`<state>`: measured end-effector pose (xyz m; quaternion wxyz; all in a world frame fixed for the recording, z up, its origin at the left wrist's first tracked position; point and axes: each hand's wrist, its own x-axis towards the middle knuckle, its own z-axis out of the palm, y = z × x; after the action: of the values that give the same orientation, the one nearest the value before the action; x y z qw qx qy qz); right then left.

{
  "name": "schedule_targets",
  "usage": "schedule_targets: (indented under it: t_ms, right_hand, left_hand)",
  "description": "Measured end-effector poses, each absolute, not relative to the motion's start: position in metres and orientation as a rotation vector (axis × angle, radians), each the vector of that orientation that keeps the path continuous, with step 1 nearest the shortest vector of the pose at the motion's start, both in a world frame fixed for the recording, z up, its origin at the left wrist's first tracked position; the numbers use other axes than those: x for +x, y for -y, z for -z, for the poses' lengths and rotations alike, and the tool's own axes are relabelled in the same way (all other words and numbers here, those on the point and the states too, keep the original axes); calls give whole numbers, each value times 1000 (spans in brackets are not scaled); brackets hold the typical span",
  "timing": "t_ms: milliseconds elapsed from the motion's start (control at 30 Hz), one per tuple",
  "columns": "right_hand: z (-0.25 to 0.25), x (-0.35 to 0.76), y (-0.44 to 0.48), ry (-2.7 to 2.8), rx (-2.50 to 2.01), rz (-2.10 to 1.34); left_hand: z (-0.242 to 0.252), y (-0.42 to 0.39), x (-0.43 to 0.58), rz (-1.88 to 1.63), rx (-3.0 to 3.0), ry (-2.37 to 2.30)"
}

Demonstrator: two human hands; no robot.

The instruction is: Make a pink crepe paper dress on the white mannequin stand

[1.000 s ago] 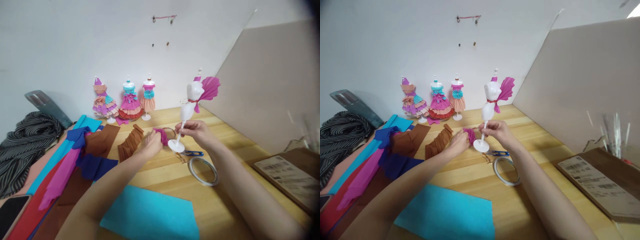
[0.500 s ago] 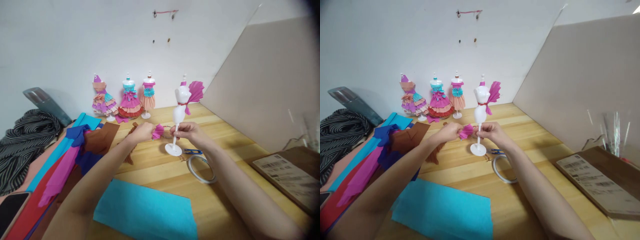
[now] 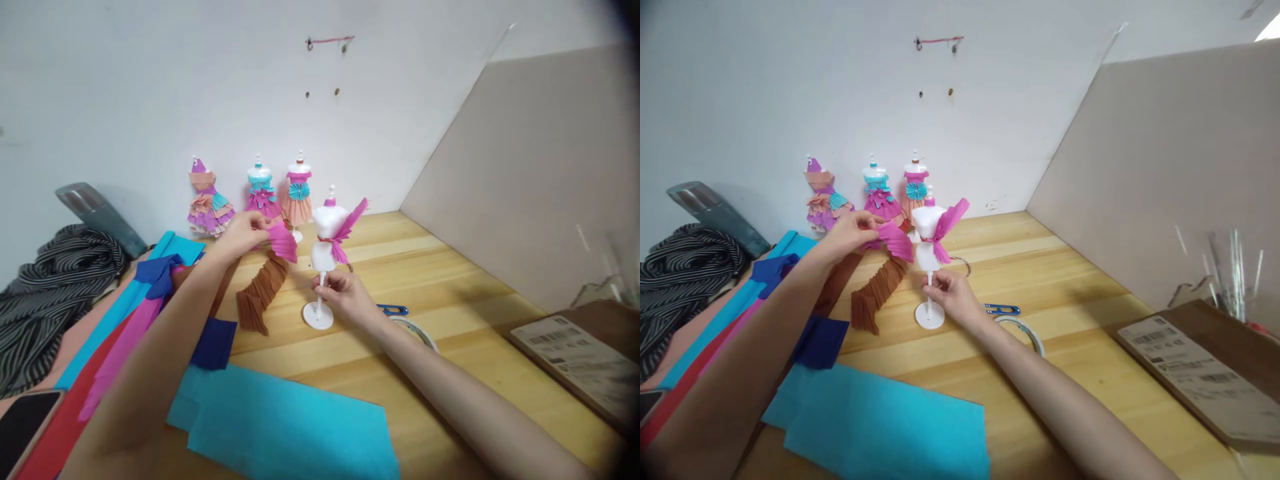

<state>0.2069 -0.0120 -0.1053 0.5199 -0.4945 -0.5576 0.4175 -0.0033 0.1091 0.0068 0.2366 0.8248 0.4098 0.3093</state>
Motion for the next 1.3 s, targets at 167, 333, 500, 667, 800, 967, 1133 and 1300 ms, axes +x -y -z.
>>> schedule_targets:
  t_ms: [167, 333, 500, 667, 800, 967, 1133, 1300]
  right_hand:
    - [116, 195, 13, 1388, -1199, -895]
    - [119, 193, 21, 1475, -1208, -852]
    - [121, 195, 18, 1495, -1229, -804]
    - [125, 193, 14, 1485, -1236, -796]
    - [125, 191, 15, 1500, -1215, -832]
    - [121, 192, 19, 1514, -1196, -858]
    - [118, 195, 17, 1524, -1203, -860]
    - [119, 195, 16, 1541, -1207, -863]
  left_hand:
    - [-25, -78, -10, -1443, 1367, -962]
    - [-37, -43, -13, -1458, 1007, -730]
    - [-40, -24, -18, -1479, 851, -721]
    - [-39, 2, -16, -1683, 868, -699]
    - [-33, 23, -8, -1809, 909, -710]
    - [-17, 30, 5, -1907, 974, -764]
    - [-9, 29, 10, -1877, 1092, -812]
    - [-10, 31, 9, -1909, 1160, -833]
